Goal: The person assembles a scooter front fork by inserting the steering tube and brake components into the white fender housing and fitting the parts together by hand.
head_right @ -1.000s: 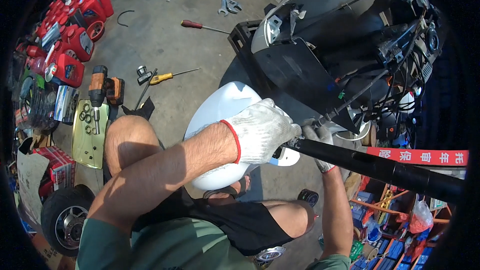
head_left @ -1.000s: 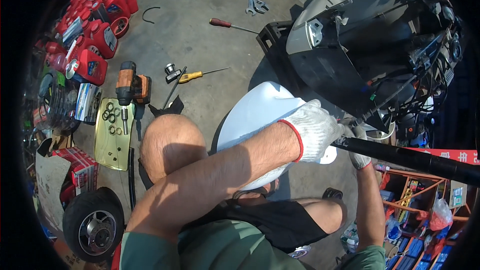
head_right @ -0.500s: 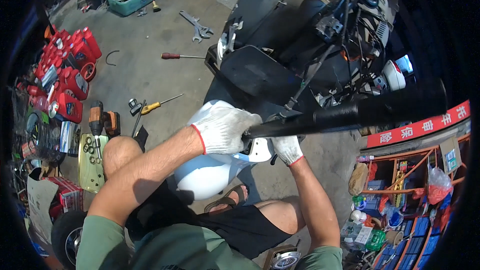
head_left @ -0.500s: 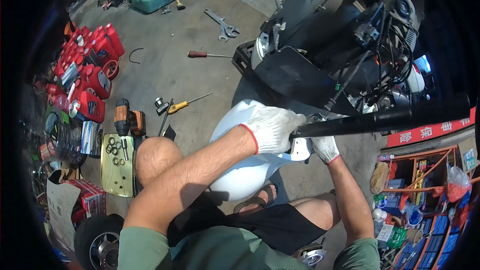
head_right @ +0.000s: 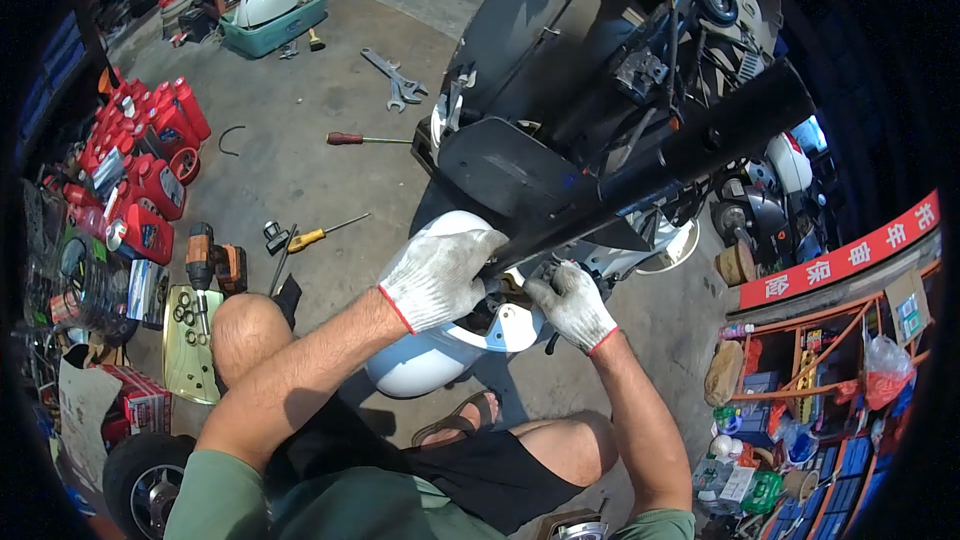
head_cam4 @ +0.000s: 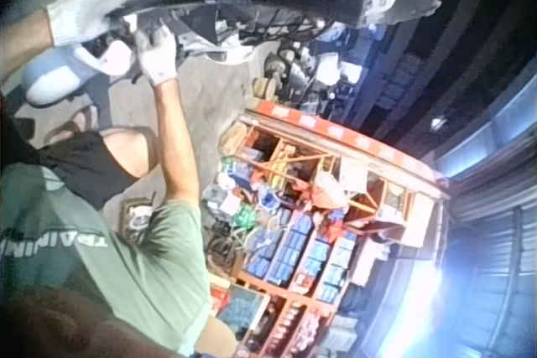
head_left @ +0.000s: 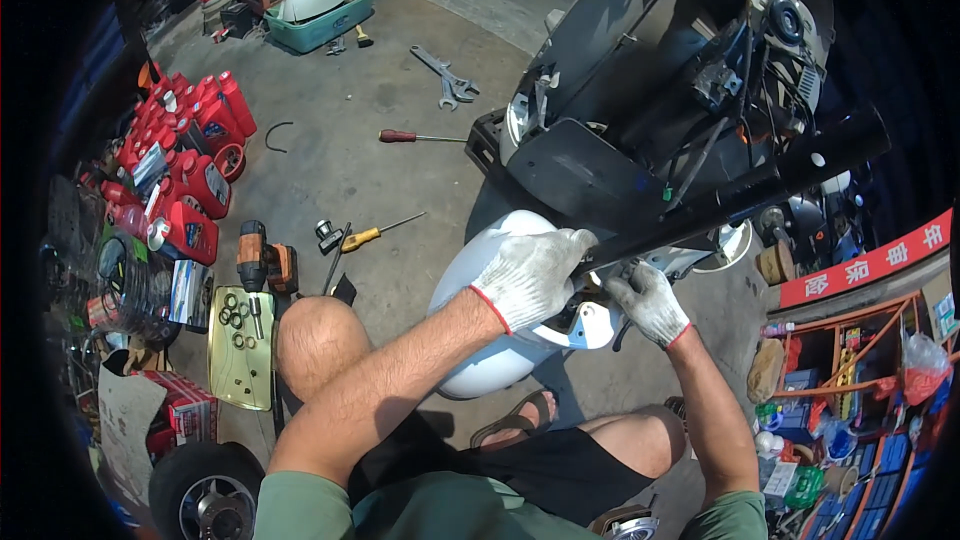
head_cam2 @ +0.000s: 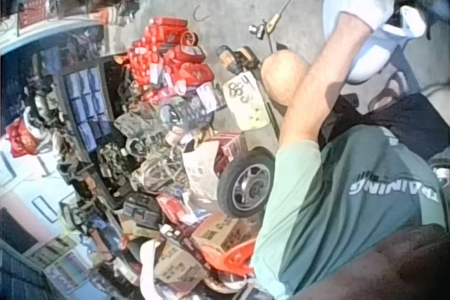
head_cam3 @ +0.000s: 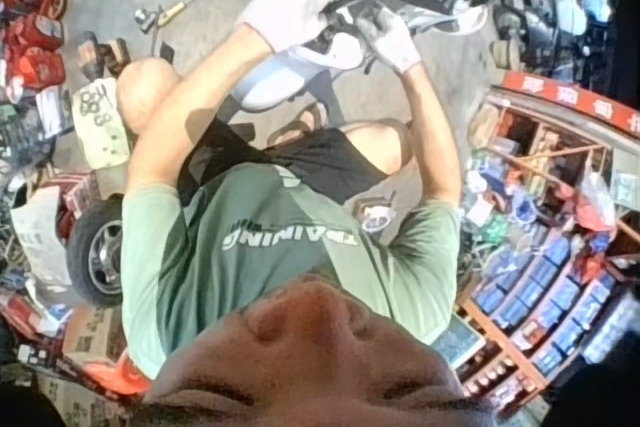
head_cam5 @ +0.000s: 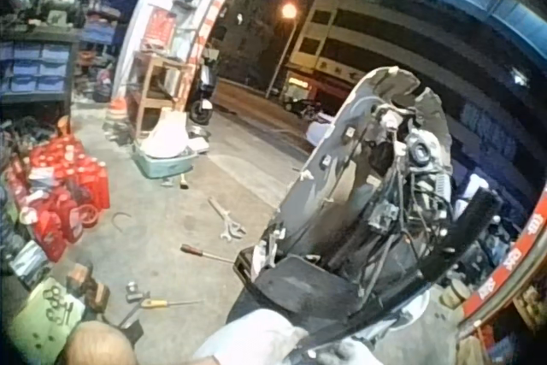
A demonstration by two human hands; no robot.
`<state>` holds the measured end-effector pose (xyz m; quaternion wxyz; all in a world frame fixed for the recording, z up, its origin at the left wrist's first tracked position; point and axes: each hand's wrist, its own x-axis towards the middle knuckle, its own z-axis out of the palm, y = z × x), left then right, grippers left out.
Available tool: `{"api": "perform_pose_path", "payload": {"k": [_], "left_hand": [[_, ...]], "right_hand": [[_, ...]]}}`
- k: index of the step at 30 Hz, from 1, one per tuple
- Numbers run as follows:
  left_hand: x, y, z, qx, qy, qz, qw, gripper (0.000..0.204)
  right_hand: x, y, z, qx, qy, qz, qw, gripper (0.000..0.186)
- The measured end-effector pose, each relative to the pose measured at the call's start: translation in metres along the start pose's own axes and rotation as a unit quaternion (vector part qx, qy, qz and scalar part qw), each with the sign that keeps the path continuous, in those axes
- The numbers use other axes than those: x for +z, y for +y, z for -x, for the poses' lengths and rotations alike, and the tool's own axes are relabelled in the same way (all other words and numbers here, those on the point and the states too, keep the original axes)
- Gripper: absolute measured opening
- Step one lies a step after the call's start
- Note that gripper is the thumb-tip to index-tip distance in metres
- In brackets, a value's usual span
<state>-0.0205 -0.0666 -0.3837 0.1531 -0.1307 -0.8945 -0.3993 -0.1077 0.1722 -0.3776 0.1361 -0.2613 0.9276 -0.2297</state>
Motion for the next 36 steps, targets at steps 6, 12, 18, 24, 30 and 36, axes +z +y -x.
{"api": "perform_pose_path", "payload": {"k": [6,12,18,24,30,36], "left_hand": [[0.005,-0.008,0.002,0.037,0.045,-0.010,0.998,0.034],[0.002,-0.006,-0.001,-0.008,-0.030,0.008,0.999,0.042],[0.001,-0.002,-0.004,-0.014,-0.044,-0.025,0.999,0.040],[-0.004,-0.002,-0.003,-0.036,-0.065,-0.004,0.997,0.048],[-0.005,0.003,-0.006,-0.059,-0.086,-0.001,0.995,0.050],[-0.003,-0.001,-0.006,-0.027,-0.042,-0.015,0.999,0.037]], "right_hand": [[0.001,-0.006,-0.002,0.041,-0.026,-0.099,0.994,0.021],[0.013,-0.010,-0.011,-0.031,0.037,-0.070,0.996,0.025],[0.013,-0.006,-0.015,-0.016,0.033,-0.014,0.999,0.025],[-0.014,-0.021,-0.010,0.006,0.068,-0.209,0.975,0.033],[-0.029,0.001,-0.033,0.022,0.103,-0.154,0.982,0.036],[-0.026,-0.008,-0.033,0.035,0.104,-0.207,0.972,0.036]]}}
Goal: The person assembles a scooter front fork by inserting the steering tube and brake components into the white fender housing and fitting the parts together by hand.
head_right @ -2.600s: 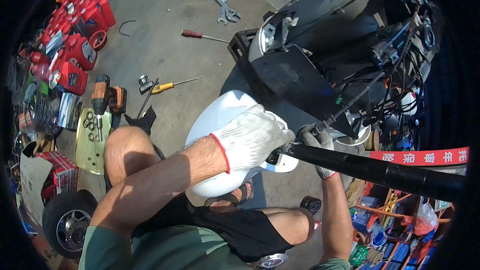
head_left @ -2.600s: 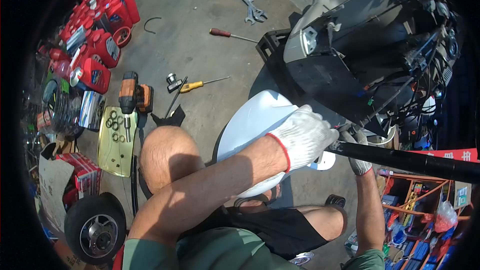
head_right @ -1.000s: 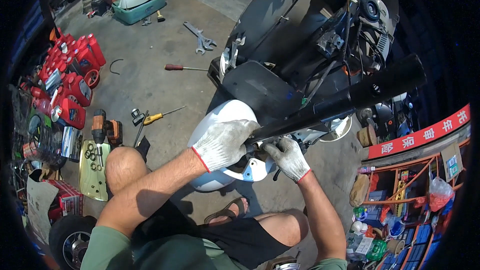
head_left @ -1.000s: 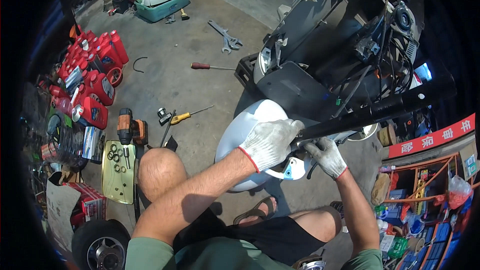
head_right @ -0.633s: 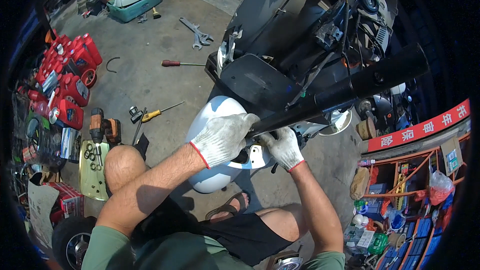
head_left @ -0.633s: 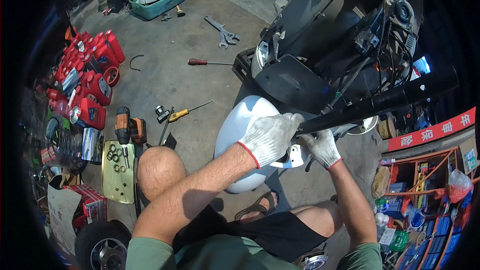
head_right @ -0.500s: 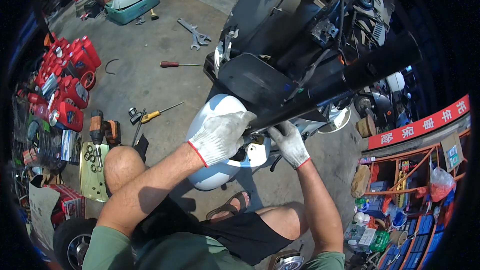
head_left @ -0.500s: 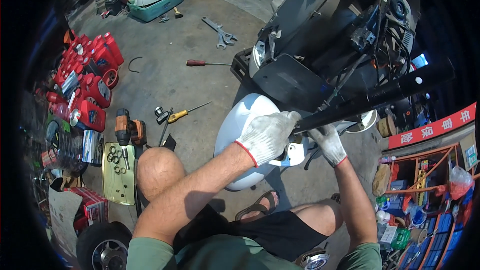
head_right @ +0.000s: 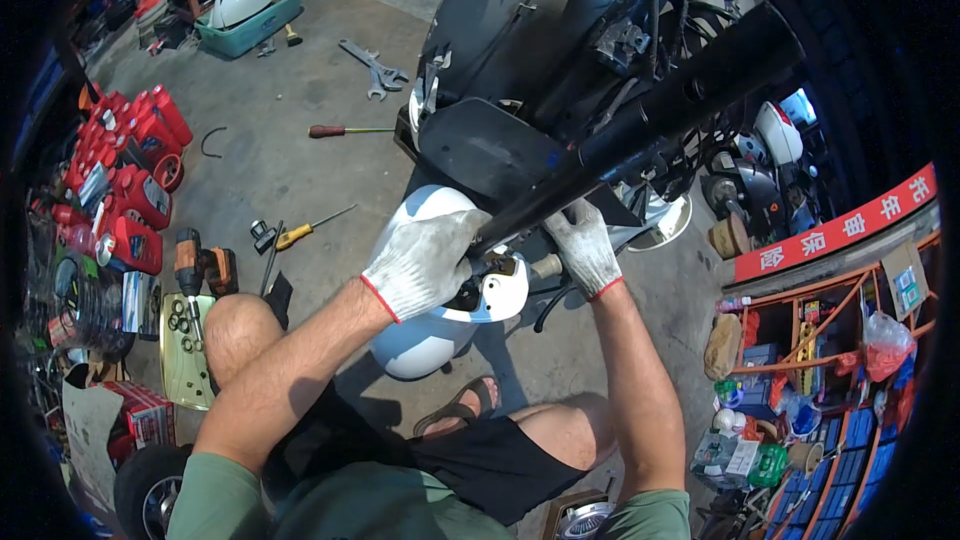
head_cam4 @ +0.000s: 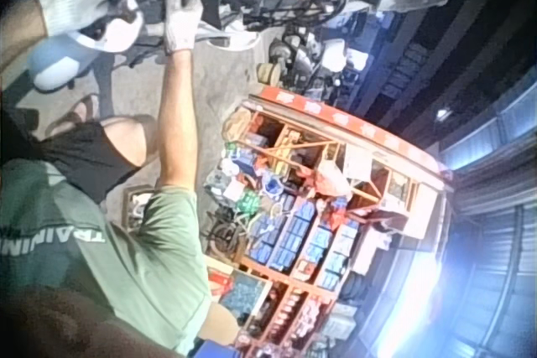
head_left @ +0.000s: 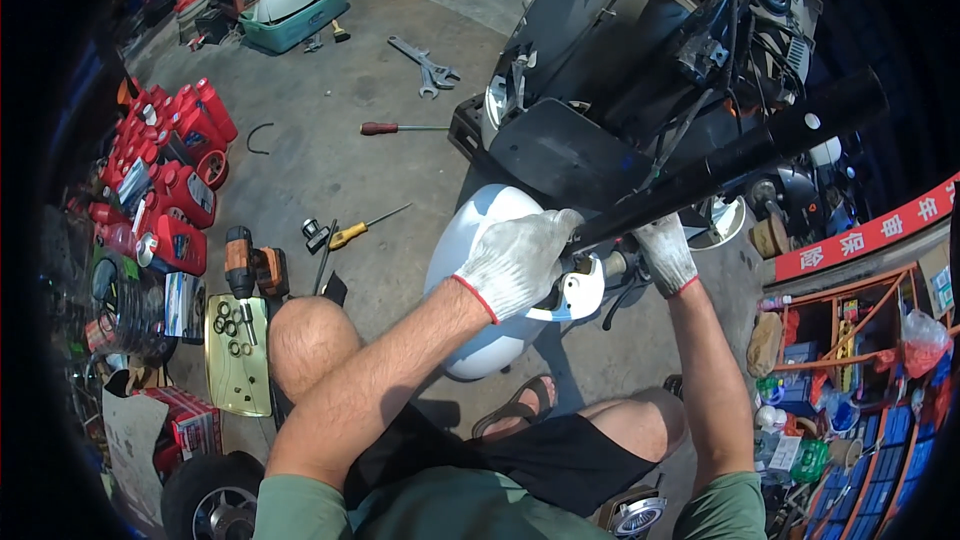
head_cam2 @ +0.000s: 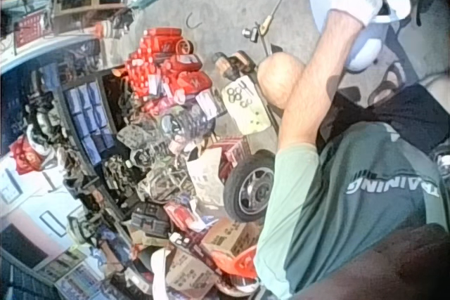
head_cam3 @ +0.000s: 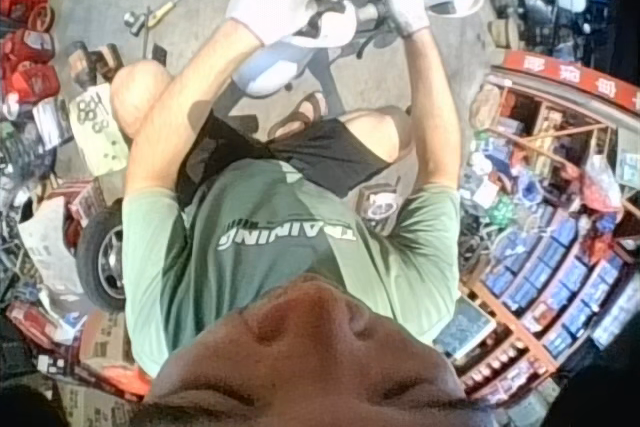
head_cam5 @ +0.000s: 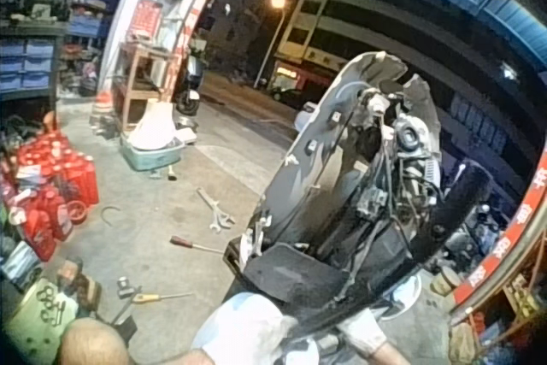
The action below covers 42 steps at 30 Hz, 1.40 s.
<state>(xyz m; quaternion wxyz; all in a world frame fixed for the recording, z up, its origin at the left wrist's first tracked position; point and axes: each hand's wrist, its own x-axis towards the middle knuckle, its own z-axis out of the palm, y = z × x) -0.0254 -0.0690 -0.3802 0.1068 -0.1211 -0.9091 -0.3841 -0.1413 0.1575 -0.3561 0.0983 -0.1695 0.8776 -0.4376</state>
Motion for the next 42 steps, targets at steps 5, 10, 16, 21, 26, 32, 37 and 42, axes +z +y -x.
{"api": "perform_pose_path", "payload": {"k": [5,10,16,21,26,32,37,42], "left_hand": [[-0.001,-0.002,-0.004,-0.009,0.005,-0.028,1.000,0.040],[-0.004,0.002,-0.010,-0.030,-0.021,-0.026,0.999,0.042],[0.003,-0.006,-0.013,-0.025,-0.002,-0.027,0.999,0.048],[0.008,-0.011,-0.014,0.001,0.030,-0.020,0.999,0.050],[0.007,-0.009,-0.015,-0.023,0.009,-0.022,0.999,0.052],[0.013,-0.014,-0.021,-0.002,0.045,-0.035,0.998,0.052],[0.008,-0.008,-0.022,-0.030,0.020,-0.030,0.999,0.050],[0.006,-0.004,-0.019,-0.046,-0.010,-0.005,0.999,0.045]], "right_hand": [[0.007,-0.025,0.006,0.034,-0.008,-0.002,0.999,0.040],[0.005,-0.009,-0.001,0.018,0.001,0.012,1.000,0.047],[0.008,-0.003,-0.003,0.031,0.025,0.012,0.999,0.042],[0.008,0.006,-0.003,-0.012,0.030,-0.006,0.999,0.036],[0.008,0.003,0.000,-0.012,0.029,-0.025,0.999,0.032],[0.009,-0.002,0.001,-0.011,0.029,-0.029,0.999,0.029],[0.004,-0.003,0.004,0.007,0.020,-0.030,0.999,0.030],[-0.011,0.000,0.005,-0.014,0.000,0.000,1.000,0.036]]}}
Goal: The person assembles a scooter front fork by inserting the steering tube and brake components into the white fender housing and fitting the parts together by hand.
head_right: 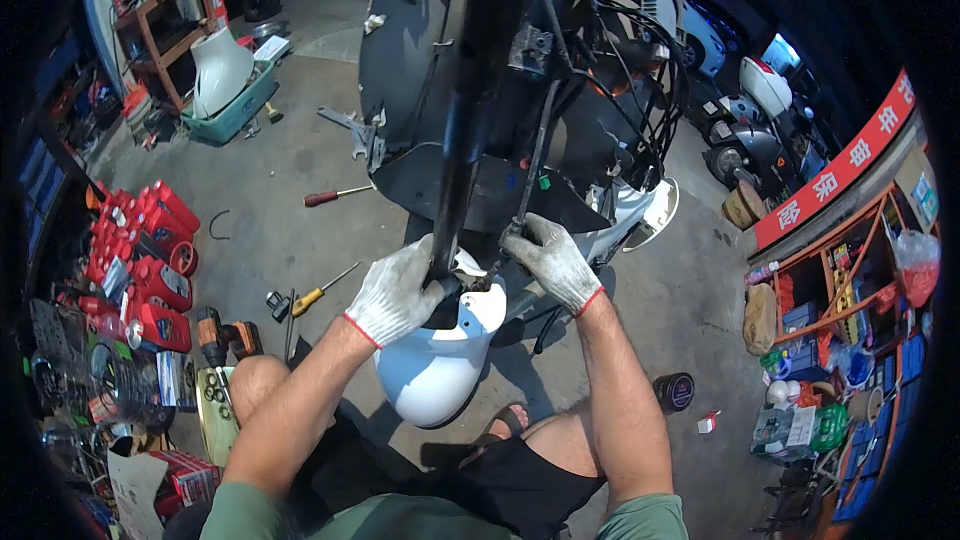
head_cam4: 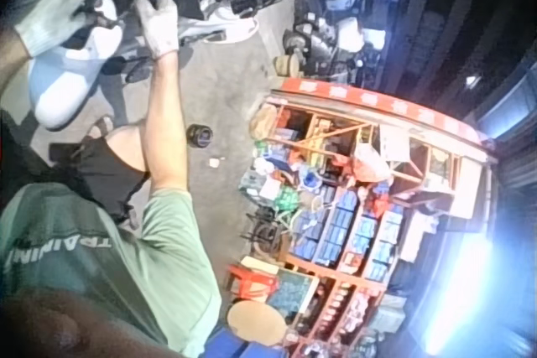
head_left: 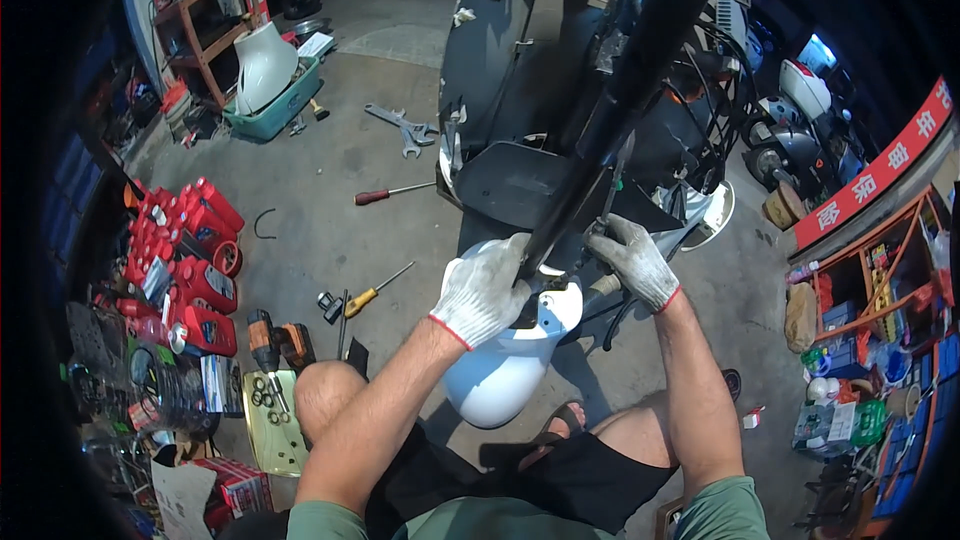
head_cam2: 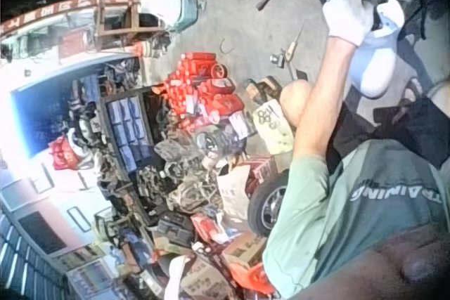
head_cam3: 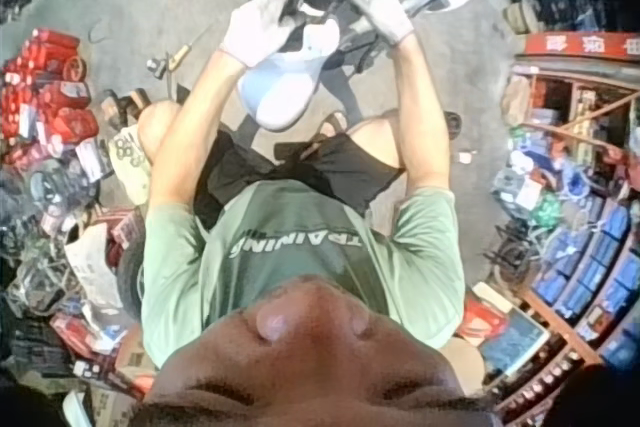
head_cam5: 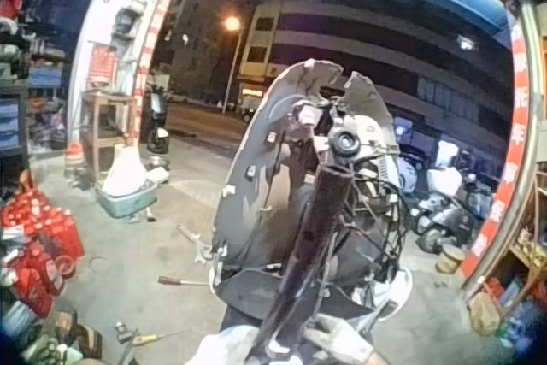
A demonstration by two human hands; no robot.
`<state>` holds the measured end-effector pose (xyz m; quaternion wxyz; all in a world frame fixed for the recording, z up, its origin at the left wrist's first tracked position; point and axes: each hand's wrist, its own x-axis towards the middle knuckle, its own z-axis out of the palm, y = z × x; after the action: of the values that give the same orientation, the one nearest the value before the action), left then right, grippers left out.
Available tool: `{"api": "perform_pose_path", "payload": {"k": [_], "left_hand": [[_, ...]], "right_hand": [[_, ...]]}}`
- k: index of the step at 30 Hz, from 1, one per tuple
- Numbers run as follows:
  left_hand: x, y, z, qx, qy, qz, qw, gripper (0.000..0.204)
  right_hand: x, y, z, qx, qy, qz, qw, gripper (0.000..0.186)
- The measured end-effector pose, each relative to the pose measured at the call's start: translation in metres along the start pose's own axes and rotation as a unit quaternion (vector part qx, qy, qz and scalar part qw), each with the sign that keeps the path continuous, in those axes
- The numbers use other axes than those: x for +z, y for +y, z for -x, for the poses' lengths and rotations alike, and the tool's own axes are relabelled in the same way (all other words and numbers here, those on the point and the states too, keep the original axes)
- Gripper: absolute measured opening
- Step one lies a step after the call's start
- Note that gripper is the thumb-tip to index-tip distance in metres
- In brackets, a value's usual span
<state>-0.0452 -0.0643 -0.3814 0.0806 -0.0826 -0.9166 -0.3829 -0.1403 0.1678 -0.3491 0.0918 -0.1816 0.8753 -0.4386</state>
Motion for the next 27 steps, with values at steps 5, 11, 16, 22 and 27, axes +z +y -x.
{"api": "perform_pose_path", "payload": {"k": [5,11,16,22,27], "left_hand": [[0.003,-0.002,0.009,0.044,0.004,0.011,0.999,0.045],[-0.008,0.011,0.016,0.034,-0.047,0.019,0.998,0.044],[-0.009,0.016,0.022,0.008,-0.083,0.017,0.996,0.053],[-0.003,0.006,0.023,0.012,-0.081,0.005,0.997,0.059],[0.002,-0.001,0.016,0.021,-0.059,0.009,0.998,0.052]], "right_hand": [[-0.007,0.012,0.003,0.018,-0.020,-0.021,0.999,0.037],[-0.010,0.007,0.008,-0.023,-0.036,-0.028,0.999,0.034],[-0.009,0.008,0.012,0.021,-0.058,-0.133,0.989,0.034],[-0.002,0.014,0.011,-0.014,-0.042,-0.134,0.990,0.035],[0.004,0.019,0.008,-0.015,-0.032,-0.145,0.989,0.037]]}}
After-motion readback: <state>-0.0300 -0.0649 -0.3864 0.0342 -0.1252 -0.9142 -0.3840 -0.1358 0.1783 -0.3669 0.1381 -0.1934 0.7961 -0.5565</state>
